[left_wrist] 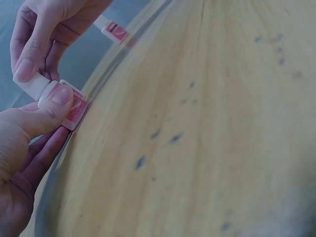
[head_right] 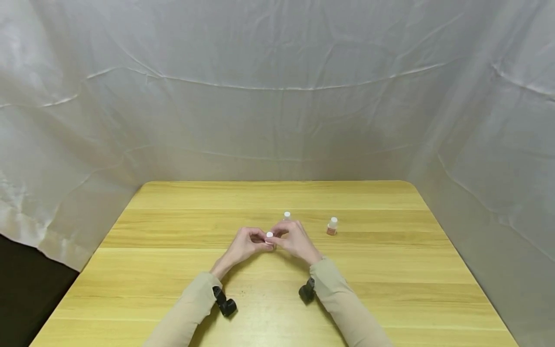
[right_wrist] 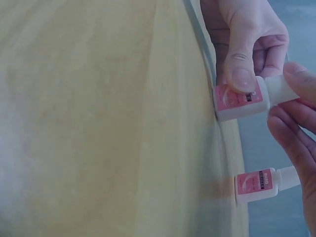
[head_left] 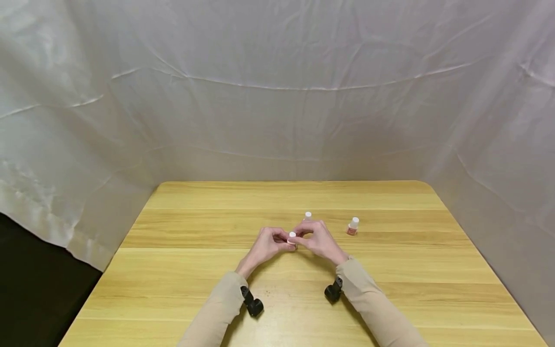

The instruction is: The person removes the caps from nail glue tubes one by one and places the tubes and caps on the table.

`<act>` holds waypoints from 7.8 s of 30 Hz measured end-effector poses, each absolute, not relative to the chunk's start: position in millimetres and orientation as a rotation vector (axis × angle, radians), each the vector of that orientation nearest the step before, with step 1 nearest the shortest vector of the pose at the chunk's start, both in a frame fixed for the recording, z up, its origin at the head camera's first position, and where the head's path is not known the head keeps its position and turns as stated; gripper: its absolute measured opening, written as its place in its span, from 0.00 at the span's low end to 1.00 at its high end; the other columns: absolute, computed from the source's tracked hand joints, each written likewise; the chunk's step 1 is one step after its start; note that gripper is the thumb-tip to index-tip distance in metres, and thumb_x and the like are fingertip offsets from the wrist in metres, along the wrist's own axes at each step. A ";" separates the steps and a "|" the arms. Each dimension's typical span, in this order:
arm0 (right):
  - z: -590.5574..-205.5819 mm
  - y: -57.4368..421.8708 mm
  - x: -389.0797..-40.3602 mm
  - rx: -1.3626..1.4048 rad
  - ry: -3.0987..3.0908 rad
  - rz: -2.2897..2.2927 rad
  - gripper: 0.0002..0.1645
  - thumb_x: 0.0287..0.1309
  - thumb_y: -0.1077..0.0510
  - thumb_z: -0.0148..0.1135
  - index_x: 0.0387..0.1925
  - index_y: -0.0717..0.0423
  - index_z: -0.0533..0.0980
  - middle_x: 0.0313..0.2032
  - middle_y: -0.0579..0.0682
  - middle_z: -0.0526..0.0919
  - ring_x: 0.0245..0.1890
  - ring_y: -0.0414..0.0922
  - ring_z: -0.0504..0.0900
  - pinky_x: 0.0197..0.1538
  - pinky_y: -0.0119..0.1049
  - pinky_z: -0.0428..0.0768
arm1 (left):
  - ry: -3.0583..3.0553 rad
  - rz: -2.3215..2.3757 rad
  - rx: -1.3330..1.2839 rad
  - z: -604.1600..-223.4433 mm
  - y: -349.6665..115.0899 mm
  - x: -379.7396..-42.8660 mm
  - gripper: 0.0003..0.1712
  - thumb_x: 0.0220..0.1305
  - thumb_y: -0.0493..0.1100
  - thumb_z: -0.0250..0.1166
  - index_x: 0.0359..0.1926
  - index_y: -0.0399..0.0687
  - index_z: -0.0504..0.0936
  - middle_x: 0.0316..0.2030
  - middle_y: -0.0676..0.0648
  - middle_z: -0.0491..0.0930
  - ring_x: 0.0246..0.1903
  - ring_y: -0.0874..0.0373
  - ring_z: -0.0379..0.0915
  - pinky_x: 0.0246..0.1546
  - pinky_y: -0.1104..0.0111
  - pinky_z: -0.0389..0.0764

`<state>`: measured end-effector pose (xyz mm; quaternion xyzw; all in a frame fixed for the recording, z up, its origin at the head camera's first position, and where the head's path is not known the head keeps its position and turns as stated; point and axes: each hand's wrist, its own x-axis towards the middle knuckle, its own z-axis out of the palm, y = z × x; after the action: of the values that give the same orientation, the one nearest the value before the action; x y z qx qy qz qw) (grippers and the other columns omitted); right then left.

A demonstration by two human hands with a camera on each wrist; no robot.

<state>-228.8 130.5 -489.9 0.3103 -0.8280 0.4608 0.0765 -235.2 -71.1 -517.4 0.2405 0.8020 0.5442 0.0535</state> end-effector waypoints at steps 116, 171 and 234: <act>-488.3 122.5 -228.1 0.781 -2.546 1.513 0.06 0.57 0.63 0.73 0.37 0.58 0.86 0.35 0.52 0.88 0.37 0.40 0.85 0.52 0.39 0.87 | 2.379 1.730 0.678 -518.1 -74.1 -235.3 0.11 0.53 0.36 0.78 0.39 0.40 0.89 0.36 0.39 0.89 0.36 0.49 0.89 0.39 0.72 0.88; -490.4 127.0 -224.2 0.802 -2.487 1.633 0.09 0.60 0.61 0.71 0.41 0.61 0.86 0.37 0.54 0.87 0.39 0.45 0.85 0.55 0.45 0.86 | 2.371 1.758 0.640 -520.5 -72.5 -234.4 0.10 0.52 0.36 0.78 0.37 0.40 0.89 0.35 0.40 0.89 0.36 0.52 0.88 0.39 0.73 0.87; -490.5 123.7 -223.1 0.744 -2.506 1.584 0.06 0.55 0.61 0.74 0.36 0.54 0.85 0.34 0.49 0.88 0.33 0.36 0.84 0.45 0.37 0.87 | 2.372 1.765 0.678 -519.5 -73.6 -232.0 0.11 0.53 0.36 0.78 0.39 0.39 0.89 0.36 0.38 0.89 0.36 0.47 0.87 0.38 0.76 0.86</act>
<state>-223.1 123.7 -490.5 0.2431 -0.8191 0.5179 0.0427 -232.0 -73.6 -519.5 0.2232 0.7808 0.5811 0.0543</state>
